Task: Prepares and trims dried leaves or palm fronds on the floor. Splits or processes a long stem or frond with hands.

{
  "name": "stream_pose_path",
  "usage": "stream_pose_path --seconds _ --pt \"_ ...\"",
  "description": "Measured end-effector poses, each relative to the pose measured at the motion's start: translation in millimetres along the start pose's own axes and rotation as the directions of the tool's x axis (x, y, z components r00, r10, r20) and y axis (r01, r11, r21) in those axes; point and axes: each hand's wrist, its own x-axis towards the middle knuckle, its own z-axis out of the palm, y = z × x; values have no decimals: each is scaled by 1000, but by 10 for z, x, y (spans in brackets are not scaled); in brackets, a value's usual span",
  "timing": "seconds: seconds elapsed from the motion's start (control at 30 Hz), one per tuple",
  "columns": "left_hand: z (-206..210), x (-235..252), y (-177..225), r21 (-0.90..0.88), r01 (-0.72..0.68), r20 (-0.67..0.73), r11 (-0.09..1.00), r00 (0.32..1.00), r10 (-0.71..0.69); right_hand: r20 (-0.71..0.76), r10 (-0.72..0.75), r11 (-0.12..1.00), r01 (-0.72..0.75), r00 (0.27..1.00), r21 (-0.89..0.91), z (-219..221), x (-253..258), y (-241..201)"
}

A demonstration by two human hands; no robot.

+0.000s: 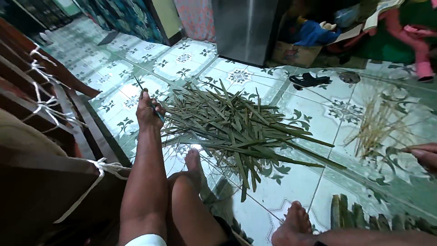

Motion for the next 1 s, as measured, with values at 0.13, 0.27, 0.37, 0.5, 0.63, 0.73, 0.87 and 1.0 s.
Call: stream_pose_path --seconds 0.13,0.27,0.37,0.5,0.63,0.73,0.87,1.0 --pt "259 -139 -175 235 -34 204 971 979 -16 -12 35 993 -33 999 113 249 86 -363" --pt "870 -571 -373 442 -72 504 894 845 -181 41 -34 974 23 999 225 743 262 -1003" --pt "1306 -979 -527 574 -91 648 814 658 -383 109 -108 946 68 988 316 1120 343 -1469" --pt "1659 -1366 -728 609 -77 748 789 388 -539 202 -242 879 126 949 461 1488 399 -1885" --pt "1761 -1426 -877 532 83 766 843 377 -521 255 -322 796 115 912 594 1694 459 -2081" --pt "1749 -1315 -763 489 110 721 865 508 -472 314 -343 794 94 885 601 1691 507 -2109" --pt "1620 -1158 -684 391 143 690 909 607 -393 286 -352 805 131 891 579 1731 542 -2148" --pt "1618 -1311 -821 492 103 708 864 531 -466 217 -340 795 157 915 586 1831 517 -2218"
